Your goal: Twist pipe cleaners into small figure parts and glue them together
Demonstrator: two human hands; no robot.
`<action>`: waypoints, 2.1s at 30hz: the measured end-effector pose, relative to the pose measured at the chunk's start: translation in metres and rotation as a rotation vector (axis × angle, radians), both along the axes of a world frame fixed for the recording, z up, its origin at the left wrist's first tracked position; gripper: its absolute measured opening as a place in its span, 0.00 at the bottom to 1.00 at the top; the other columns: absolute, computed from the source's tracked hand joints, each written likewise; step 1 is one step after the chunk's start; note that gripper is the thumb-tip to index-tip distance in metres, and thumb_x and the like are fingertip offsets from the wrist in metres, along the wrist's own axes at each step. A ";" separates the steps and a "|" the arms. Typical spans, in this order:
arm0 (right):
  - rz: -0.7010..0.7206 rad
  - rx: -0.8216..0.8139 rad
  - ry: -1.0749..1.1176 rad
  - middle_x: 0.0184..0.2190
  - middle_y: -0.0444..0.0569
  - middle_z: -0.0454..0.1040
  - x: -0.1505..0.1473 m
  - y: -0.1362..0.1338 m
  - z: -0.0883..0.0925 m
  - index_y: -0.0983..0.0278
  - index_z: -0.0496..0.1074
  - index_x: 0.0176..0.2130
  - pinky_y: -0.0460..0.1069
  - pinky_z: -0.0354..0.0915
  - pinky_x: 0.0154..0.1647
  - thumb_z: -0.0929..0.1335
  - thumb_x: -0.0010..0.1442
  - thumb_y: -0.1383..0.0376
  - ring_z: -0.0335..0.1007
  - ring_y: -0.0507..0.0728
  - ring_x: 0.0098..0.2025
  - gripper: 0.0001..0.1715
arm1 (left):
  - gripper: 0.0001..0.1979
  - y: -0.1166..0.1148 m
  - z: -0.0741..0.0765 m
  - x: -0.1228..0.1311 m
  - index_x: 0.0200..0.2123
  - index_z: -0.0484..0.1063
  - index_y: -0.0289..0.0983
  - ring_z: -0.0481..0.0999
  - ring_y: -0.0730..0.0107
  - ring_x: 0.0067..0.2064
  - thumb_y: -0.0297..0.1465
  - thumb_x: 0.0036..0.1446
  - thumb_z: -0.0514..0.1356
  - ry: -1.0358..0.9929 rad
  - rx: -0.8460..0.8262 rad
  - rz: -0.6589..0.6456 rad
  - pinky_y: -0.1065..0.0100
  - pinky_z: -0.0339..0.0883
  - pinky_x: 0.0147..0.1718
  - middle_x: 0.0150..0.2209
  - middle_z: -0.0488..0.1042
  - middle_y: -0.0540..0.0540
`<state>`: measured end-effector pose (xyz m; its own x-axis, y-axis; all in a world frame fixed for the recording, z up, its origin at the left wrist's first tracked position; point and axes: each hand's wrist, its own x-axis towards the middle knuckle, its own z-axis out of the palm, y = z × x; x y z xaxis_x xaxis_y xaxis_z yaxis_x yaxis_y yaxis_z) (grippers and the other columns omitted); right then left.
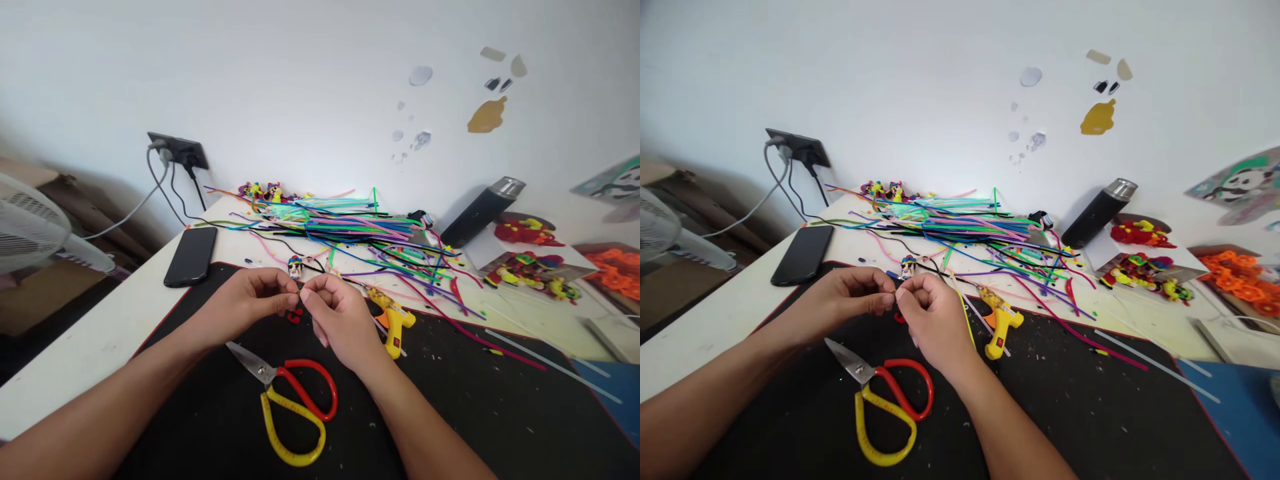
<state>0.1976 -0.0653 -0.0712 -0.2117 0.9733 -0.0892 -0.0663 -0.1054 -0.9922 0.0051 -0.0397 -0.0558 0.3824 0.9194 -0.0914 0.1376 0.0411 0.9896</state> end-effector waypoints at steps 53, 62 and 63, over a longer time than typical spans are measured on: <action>0.057 -0.137 0.268 0.15 0.30 0.59 -0.001 0.002 -0.001 0.62 0.73 0.36 0.42 0.46 0.13 0.78 0.57 0.52 0.51 0.45 0.12 0.19 | 0.15 -0.005 -0.006 0.003 0.34 0.80 0.35 0.71 0.73 0.30 0.41 0.59 0.75 -0.178 0.116 0.054 0.73 0.68 0.29 0.29 0.75 0.50; 0.084 -0.204 0.351 0.16 0.30 0.59 -0.001 0.001 0.000 0.63 0.72 0.36 0.42 0.41 0.14 0.80 0.56 0.51 0.50 0.44 0.12 0.22 | 0.14 -0.007 -0.004 0.002 0.34 0.80 0.35 0.70 0.73 0.30 0.40 0.61 0.73 -0.101 0.205 0.057 0.73 0.67 0.30 0.28 0.75 0.50; 0.088 -0.212 0.359 0.16 0.30 0.58 -0.001 0.001 0.000 0.63 0.72 0.36 0.42 0.40 0.14 0.80 0.55 0.51 0.49 0.44 0.12 0.22 | 0.14 -0.007 -0.004 0.002 0.34 0.80 0.35 0.70 0.73 0.30 0.40 0.61 0.73 -0.096 0.215 0.059 0.73 0.67 0.30 0.28 0.75 0.50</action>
<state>0.1969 -0.0647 -0.0707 -0.3471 0.9182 -0.1907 -0.3853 -0.3250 -0.8636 0.0069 -0.0469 -0.0598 0.3254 0.9347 0.1428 0.0463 -0.1667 0.9849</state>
